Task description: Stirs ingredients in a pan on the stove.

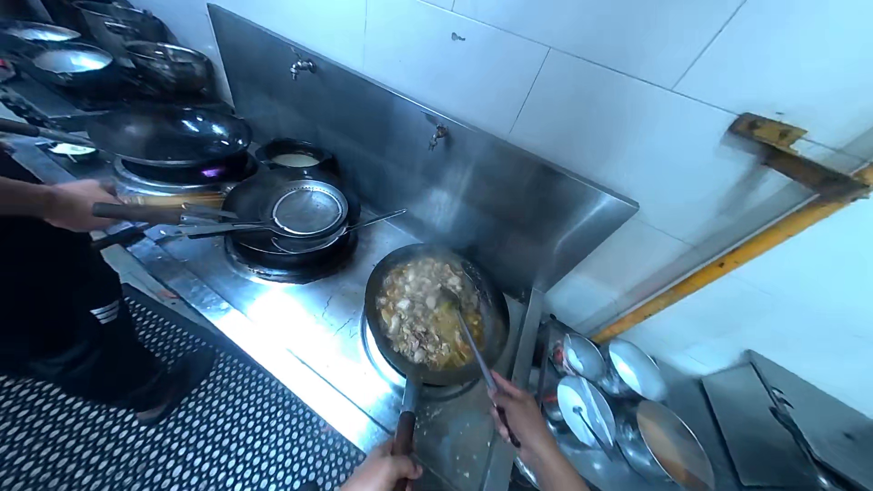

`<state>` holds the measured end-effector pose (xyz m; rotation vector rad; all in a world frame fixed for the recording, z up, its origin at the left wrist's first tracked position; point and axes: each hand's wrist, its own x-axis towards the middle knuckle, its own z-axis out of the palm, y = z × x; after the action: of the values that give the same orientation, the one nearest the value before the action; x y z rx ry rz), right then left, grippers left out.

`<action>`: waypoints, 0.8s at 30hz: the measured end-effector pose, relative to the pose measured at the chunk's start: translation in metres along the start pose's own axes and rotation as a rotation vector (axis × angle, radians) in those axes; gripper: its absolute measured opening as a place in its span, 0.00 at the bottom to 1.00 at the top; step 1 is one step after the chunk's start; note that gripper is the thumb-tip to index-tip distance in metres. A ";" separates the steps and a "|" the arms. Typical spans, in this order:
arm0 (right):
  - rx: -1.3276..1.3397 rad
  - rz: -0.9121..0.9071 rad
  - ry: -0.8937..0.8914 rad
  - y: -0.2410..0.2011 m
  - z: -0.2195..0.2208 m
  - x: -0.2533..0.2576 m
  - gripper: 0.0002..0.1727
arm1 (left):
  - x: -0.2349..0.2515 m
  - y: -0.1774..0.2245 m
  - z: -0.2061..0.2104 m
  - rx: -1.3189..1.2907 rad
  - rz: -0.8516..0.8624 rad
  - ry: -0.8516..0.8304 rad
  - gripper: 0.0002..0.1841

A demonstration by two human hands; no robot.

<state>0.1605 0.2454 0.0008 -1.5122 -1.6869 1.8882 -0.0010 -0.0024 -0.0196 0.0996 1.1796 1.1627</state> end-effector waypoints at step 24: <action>0.454 0.325 -0.044 -0.009 -0.010 0.028 0.17 | 0.002 -0.001 -0.002 0.027 -0.039 0.009 0.27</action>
<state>0.1512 0.2743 -0.0053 -1.6237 -0.9641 2.2761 -0.0026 -0.0022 -0.0225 0.0911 1.2007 1.1139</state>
